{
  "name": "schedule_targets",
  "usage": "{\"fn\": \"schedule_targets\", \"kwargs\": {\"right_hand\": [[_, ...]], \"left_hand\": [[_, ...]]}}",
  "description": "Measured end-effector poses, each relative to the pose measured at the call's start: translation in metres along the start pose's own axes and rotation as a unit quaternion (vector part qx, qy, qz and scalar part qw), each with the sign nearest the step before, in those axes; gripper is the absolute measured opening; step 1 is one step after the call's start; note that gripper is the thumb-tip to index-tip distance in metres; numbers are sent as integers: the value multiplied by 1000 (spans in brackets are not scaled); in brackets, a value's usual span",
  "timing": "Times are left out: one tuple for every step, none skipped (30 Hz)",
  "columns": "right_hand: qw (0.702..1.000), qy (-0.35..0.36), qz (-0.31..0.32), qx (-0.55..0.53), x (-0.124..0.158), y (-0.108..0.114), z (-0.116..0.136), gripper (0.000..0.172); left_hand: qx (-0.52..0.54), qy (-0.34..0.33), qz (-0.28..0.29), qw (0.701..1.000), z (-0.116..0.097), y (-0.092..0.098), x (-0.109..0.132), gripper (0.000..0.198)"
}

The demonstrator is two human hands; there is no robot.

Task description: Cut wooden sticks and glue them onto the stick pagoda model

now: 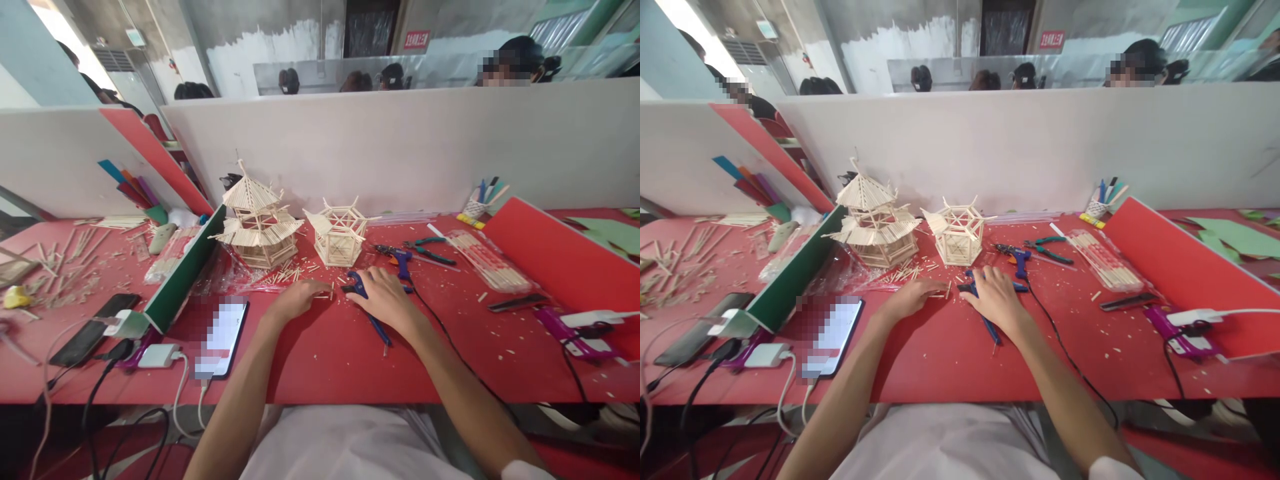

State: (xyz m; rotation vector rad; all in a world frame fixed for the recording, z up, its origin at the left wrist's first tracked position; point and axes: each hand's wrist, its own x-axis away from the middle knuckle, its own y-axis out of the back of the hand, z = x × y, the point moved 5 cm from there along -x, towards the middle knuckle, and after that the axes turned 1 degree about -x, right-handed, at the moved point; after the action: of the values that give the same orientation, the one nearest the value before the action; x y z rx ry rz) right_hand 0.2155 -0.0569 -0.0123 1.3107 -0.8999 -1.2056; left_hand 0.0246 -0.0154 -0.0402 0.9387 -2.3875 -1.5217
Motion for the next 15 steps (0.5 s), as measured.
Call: {"fn": "schedule_targets", "kwargs": {"right_hand": [[999, 27, -9, -42, -6, 2, 6, 47], [995, 55, -15, -87, -12, 4, 13, 43], [989, 82, -23, -123, -18, 4, 19, 38], [984, 101, -29, -145, -23, 3, 24, 34], [980, 116, -32, -159, -26, 1, 28, 31], [978, 125, -30, -167, -29, -2, 30, 29], [976, 132, -27, -171, -30, -5, 32, 26], [975, 137, -24, -174, -30, -9, 32, 23], [974, 146, -23, -175, -28, -11, 31, 21], [972, 157, -23, -175, -26, -13, 29, 19], [969, 171, -24, -174, -23, -14, 28, 17], [967, 184, -23, -172, -19, -14, 26, 15], [966, 194, -20, -169, -17, -14, 23, 13], [966, 201, -15, -164, -14, -14, 21, 11], [966, 203, -9, -159, -13, -15, 19, 9]], "left_hand": [[3, 6, 3, 1000, 0, 0, 0, 67], [4, 13, 5, 1000, 0, 0, 1, 68], [4, 19, 5, 1000, 0, 1, 1, 66], [3, 25, 3, 1000, -1, 1, 2, 63], [2, 31, -2, 1000, -1, 2, 2, 57], [1, 39, -12, 999, -1, 3, 2, 50], [0, 47, -24, 999, 0, 4, 3, 41], [-1, 57, -35, 998, 0, 6, 3, 32], [-2, 67, -42, 997, 1, 6, 4, 25], [-3, 76, -44, 996, 3, 6, 4, 20], [-2, 82, -43, 996, 4, 5, 4, 17], [2, 85, -40, 996, 5, 4, 3, 15], [9, 88, -36, 995, 6, 3, 3, 14], [17, 90, -33, 995, 7, 1, 3, 14], [27, 92, -31, 995, 8, 0, 2, 14]]}}
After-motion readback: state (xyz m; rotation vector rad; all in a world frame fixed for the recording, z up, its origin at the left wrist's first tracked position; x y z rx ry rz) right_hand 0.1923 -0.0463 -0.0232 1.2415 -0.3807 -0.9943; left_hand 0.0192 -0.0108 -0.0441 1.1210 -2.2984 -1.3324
